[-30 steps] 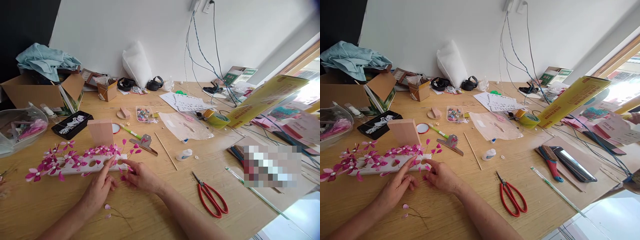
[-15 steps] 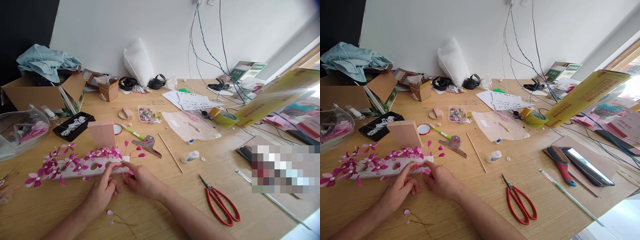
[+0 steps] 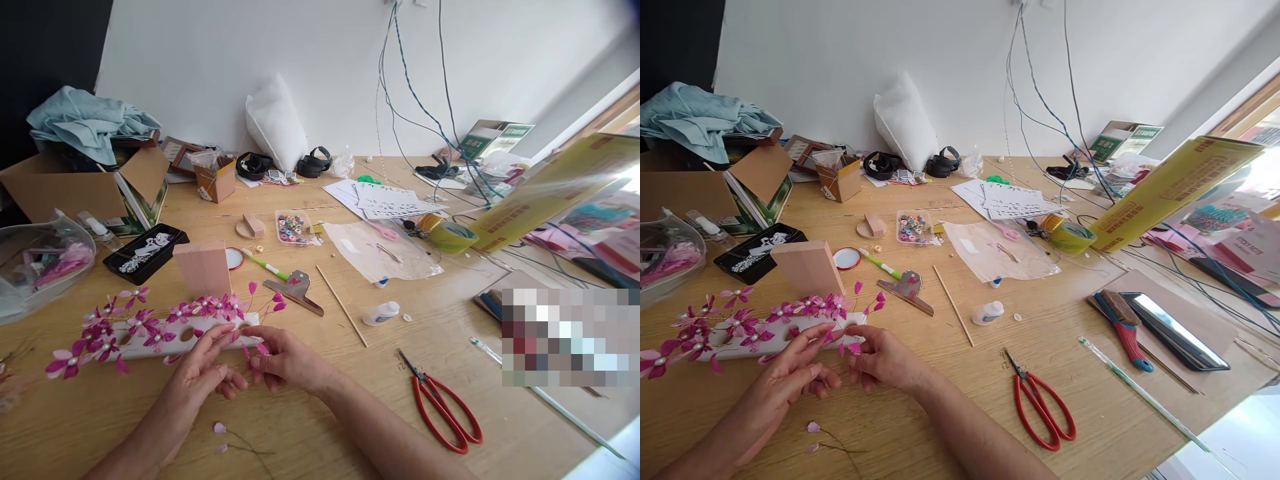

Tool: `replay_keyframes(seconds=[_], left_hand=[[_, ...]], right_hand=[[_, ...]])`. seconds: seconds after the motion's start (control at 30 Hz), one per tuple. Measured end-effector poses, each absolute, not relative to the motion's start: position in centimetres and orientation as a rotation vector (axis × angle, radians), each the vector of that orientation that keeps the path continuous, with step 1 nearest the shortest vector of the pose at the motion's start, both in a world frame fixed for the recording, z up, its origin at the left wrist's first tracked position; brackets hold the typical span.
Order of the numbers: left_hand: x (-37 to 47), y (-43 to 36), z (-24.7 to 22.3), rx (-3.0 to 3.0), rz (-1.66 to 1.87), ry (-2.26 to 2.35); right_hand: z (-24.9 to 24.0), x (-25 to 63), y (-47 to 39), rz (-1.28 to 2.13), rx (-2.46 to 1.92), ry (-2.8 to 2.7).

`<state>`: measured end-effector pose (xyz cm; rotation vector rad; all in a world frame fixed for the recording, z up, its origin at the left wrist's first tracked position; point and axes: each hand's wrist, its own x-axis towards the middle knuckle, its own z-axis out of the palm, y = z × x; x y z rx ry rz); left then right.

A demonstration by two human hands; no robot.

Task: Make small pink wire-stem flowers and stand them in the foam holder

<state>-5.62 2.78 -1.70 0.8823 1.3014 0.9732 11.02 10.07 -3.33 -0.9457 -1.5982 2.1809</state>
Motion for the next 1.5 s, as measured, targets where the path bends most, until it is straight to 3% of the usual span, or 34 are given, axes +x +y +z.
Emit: replay_keyframes(seconds=[0.5, 0.77, 1.0, 1.2, 1.37, 1.5], left_hand=[[-5.6, 2.4, -0.9, 0.676, 1.067, 1.312], [-5.3, 2.4, -0.8, 0.628, 1.097, 1.239], [-6.7, 0.4, -2.9, 0.8, 0.978, 1.392], [-8.7, -1.1, -3.9, 1.514, 1.001, 1.481], [-10.4, -0.5, 0.6, 2.537, 1.079, 1.588], [-11.0, 1.6, 4.8, 2.953, 0.829, 1.509]], right_hand=[[-3.2, 10.3, 9.7, 1.756, -1.054, -2.056], [-2.8, 10.2, 9.5, 2.013, -1.032, -1.718], [-2.7, 10.2, 9.4, 2.042, -1.02, -1.655], [-3.4, 11.3, 8.7, 1.892, -1.077, -1.644], [-4.2, 12.4, 8.4, 1.206, -1.275, -1.833], [-4.9, 12.5, 9.0, 0.887, -1.269, -1.952]])
